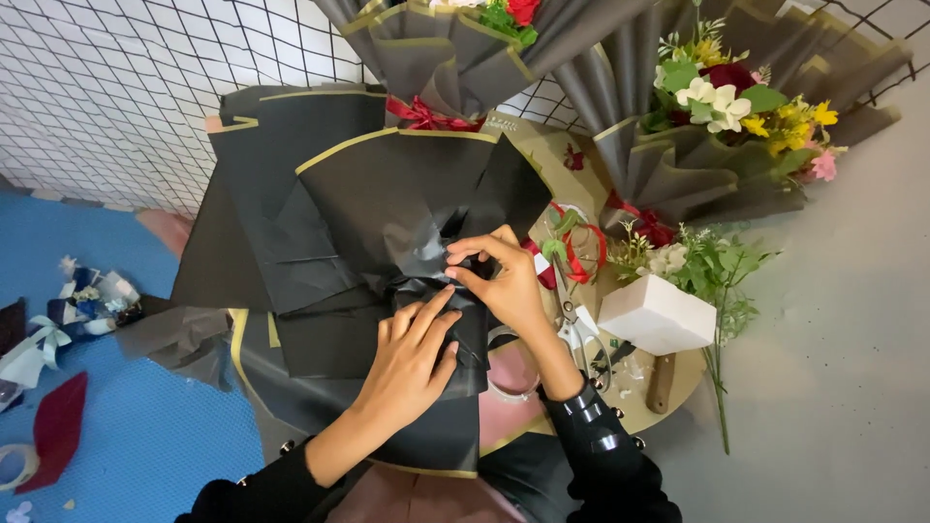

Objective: A person wraps a flower bouquet using black and gold paper, securing it with tape and scissors.

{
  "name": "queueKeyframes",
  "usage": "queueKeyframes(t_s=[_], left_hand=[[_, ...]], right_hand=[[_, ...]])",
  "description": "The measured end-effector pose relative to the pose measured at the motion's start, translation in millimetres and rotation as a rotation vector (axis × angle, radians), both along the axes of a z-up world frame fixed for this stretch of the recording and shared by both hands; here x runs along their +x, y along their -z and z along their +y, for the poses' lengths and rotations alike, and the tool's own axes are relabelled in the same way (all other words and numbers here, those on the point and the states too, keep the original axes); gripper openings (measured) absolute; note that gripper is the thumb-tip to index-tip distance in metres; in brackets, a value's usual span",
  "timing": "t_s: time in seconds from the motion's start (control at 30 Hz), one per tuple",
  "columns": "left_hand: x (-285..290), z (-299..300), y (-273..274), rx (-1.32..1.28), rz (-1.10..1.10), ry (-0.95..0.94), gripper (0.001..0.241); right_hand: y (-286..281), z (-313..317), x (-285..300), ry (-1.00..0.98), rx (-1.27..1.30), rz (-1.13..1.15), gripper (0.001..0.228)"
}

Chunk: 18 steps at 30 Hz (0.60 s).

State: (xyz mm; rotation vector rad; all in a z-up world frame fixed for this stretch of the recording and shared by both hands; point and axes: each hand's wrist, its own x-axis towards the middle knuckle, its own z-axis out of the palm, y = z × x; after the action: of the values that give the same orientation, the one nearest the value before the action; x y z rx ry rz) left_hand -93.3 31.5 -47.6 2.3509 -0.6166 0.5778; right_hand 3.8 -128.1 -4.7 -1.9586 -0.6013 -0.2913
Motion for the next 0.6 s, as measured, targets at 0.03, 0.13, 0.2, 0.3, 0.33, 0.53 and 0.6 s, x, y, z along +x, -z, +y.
queueKeyframes(t_s=[0.03,0.13,0.2,0.3,0.33,0.53,0.6], left_hand=[[0.0,0.1,1.1,-0.001,0.002,0.0,0.04],[0.2,0.2,2.2,0.021,0.019,-0.001,0.04],[-0.5,0.3,0.6,0.006,0.012,-0.004,0.039],[0.0,0.0,2.8,0.007,-0.005,-0.01,0.039],[0.7,0.2,4.8,0.007,-0.006,-0.011,0.039],[2.9,0.9,10.9,0.047,0.018,-0.007,0.031],[2.4,1.3,10.1,0.051,0.024,-0.013,0.03]], right_hand=[[1.0,-0.3,-0.2,0.0,-0.001,0.002,0.029],[2.0,0.2,-1.2,0.007,-0.022,-0.027,0.03],[1.3,2.0,-3.5,0.029,-0.015,-0.043,0.032],[-0.1,6.2,-8.5,0.056,-0.047,-0.087,0.035],[4.8,6.4,-7.1,0.055,-0.047,-0.088,0.035],[12.7,12.6,-9.8,0.135,-0.006,-0.206,0.038],[12.9,15.4,-12.8,0.191,-0.07,-0.284,0.041]])
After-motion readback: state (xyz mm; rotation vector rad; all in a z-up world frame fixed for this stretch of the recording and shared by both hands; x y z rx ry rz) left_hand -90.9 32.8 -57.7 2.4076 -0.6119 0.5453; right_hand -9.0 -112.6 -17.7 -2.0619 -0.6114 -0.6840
